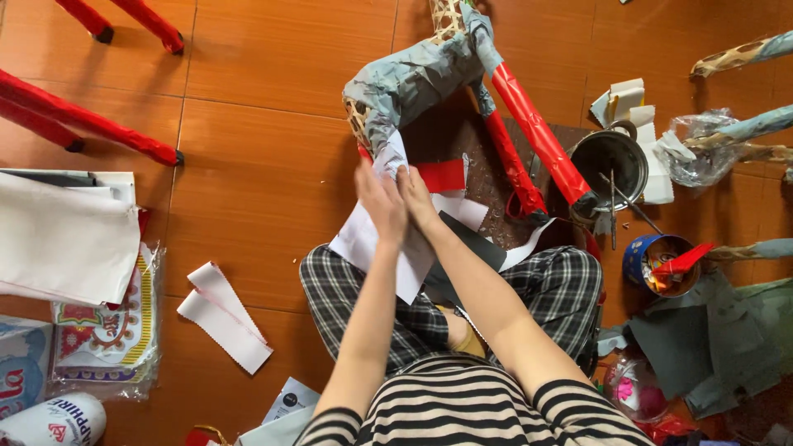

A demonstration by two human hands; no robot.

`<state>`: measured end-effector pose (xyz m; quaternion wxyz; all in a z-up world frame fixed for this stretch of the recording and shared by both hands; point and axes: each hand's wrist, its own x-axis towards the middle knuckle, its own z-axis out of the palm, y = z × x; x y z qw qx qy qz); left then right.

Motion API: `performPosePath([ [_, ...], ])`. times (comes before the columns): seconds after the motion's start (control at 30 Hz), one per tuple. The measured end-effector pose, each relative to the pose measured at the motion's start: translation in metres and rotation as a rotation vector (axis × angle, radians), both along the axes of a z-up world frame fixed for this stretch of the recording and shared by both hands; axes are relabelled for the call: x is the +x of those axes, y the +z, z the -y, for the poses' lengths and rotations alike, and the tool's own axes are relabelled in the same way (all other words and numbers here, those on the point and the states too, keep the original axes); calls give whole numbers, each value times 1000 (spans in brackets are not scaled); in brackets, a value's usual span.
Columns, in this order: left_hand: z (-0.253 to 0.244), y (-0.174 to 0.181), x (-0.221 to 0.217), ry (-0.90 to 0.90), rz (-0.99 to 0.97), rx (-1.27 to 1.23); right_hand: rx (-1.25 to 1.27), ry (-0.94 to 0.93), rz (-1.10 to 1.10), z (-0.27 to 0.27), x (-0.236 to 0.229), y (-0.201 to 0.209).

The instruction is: Applying paper strips and glue to construct a giraffe-shaped paper craft model.

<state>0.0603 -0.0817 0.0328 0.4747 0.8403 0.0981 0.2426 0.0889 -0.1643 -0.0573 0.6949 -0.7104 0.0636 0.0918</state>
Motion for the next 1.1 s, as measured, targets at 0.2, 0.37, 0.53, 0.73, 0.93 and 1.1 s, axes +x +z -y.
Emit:
performPosePath([
  [0.2,11,-35,-28,-265,-255,-467,58,-37,-168,4,6,11],
  [0.37,-4,-21,-28,-380,-383,-648,-145,-130,-250,3,15,-18],
  [0.53,-3,-4,-32,-430,-478,-977,-533,-344,-116,4,7,37],
  [0.73,-2,-51,-37,-341,-296,-1051,-599,-133,25,84,-40,59],
  [0.93,10,-70,-42,-325,-705,-1736,446,-249,-393,106,-142,57],
  [1.1,15,-63,-47,-343,-574,-1557,138,-177,182,56,-137,130],
])
